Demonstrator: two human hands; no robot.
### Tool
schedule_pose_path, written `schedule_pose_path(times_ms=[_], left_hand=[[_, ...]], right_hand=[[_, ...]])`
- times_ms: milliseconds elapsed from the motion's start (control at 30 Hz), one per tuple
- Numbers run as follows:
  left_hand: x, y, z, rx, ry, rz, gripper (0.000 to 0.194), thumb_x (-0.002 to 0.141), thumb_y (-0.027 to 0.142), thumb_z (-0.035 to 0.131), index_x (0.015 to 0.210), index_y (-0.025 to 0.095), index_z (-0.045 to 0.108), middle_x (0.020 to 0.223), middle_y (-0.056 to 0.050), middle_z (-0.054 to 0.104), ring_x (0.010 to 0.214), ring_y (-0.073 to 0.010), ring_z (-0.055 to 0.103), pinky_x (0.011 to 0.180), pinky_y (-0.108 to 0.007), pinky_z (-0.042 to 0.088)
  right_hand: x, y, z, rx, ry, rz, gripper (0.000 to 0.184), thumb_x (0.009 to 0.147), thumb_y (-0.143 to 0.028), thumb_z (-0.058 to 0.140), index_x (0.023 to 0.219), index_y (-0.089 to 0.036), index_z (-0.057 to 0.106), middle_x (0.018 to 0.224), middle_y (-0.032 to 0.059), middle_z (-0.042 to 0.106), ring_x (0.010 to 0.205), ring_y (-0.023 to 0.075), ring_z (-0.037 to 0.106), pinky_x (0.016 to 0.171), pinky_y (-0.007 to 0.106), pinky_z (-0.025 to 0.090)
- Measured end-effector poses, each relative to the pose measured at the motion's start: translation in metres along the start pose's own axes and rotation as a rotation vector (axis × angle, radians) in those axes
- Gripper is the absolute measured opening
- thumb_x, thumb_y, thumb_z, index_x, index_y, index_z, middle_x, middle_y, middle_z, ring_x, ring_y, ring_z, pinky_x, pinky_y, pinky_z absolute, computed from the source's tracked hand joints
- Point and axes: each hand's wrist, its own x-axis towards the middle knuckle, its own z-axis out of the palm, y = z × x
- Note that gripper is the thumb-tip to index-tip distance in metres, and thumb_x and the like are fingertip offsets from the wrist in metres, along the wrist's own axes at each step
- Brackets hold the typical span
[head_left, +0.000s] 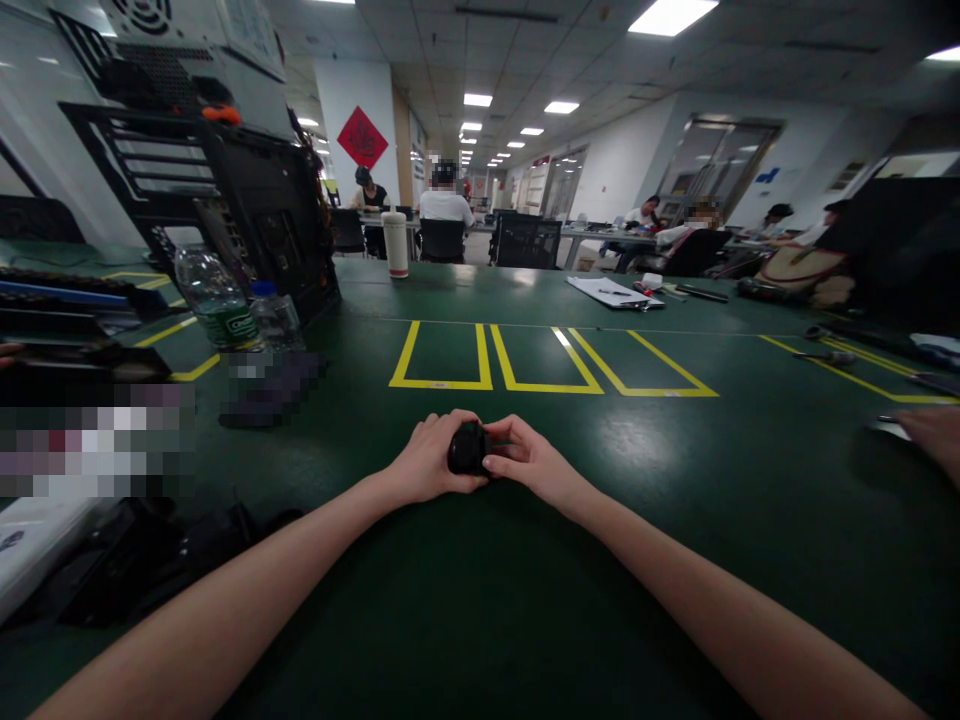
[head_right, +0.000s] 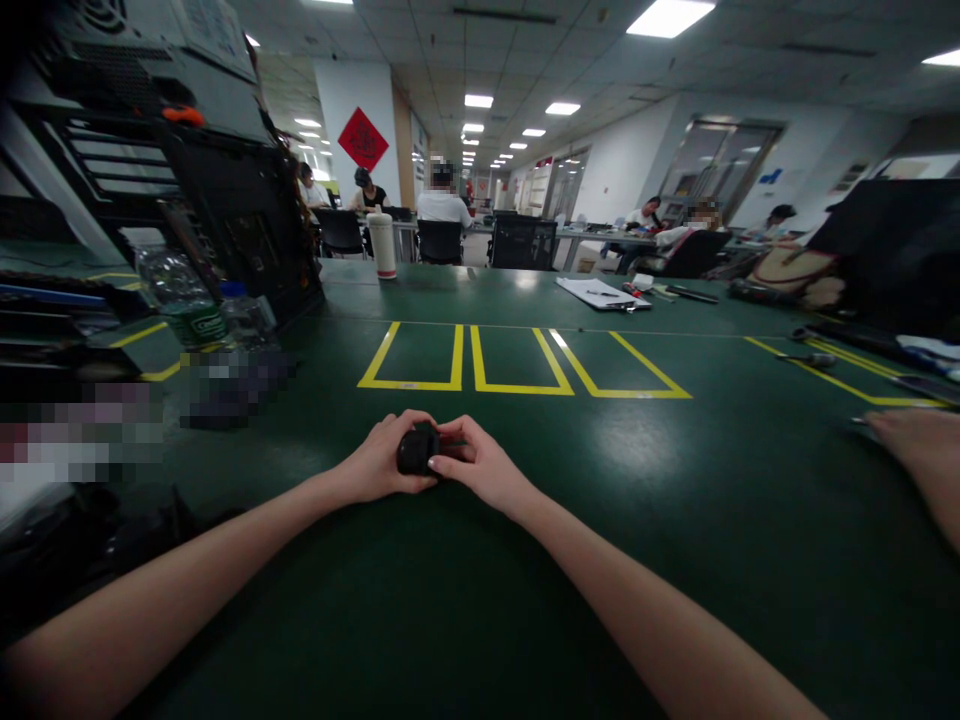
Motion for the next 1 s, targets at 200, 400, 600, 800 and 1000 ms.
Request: schedule_pose_path(times_ms=[200, 400, 600, 800, 1000], left_hand=[[0.0003, -0.0004, 0.0001, 0.004, -0.001, -0.003, 0.059, 0.062, 0.039, 0.065, 0.111, 0.023, 0.036, 0.1, -0.005, 0.049, 0.083, -0.0222, 0.046, 0.07, -0.035, 0.038], [0.0004, -0.0008, 0.0015, 0.011, 0.006, -0.006, 0.06, 0.062, 0.04, 0.065, 0.111, 0.024, 0.036, 0.099, -0.004, 0.049, 0.081, -0.022, 0.047, 0.07, -0.035, 0.038], [-0.0001, 0.001, -0.0008, 0.001, -0.003, -0.002, 0.058, 0.063, 0.039, 0.064, 0.111, 0.024, 0.036, 0.1, -0.005, 0.049, 0.082, -0.0221, 0.047, 0.07, -0.035, 0.038], [0.0005, -0.0001, 0.0009, 0.006, 0.004, -0.012, 0.06, 0.061, 0.04, 0.065, 0.11, 0.024, 0.036, 0.1, -0.005, 0.049, 0.083, -0.0224, 0.047, 0.07, -0.035, 0.038], [-0.0007, 0.0038, -0.0046, -0.027, -0.029, -0.027, 0.058, 0.063, 0.04, 0.064, 0.111, 0.024, 0.035, 0.101, -0.005, 0.048, 0.083, -0.022, 0.047, 0.071, -0.035, 0.039]], right_hand=[[-0.0002, 0.0027, 0.0007, 0.007, -0.001, -0.019, 0.028, 0.069, -0.018, 0.062, 0.09, -0.021, 0.044, 0.103, 0.0018, 0.051, 0.1, 0.0177, 0.052, 0.084, 0.037, 0.044], [0.0024, 0.0067, 0.0032, -0.032, 0.083, -0.034, 0.021, 0.072, -0.023, 0.059, 0.089, -0.022, 0.046, 0.096, 0.0009, 0.052, 0.085, 0.0146, 0.056, 0.068, 0.029, 0.047], [0.0016, 0.0027, 0.0001, -0.054, 0.021, 0.014, 0.027, 0.073, -0.022, 0.058, 0.097, -0.022, 0.045, 0.105, 0.0033, 0.05, 0.096, 0.0176, 0.053, 0.078, 0.035, 0.046], [-0.0005, 0.0032, -0.0006, -0.014, -0.025, -0.043, 0.032, 0.068, -0.017, 0.063, 0.092, -0.022, 0.043, 0.105, 0.0018, 0.049, 0.102, 0.0182, 0.051, 0.084, 0.036, 0.045], [0.0012, 0.0047, 0.0045, -0.061, 0.077, -0.017, 0.021, 0.074, -0.028, 0.057, 0.091, -0.022, 0.045, 0.099, 0.0021, 0.051, 0.089, 0.017, 0.055, 0.07, 0.033, 0.048]])
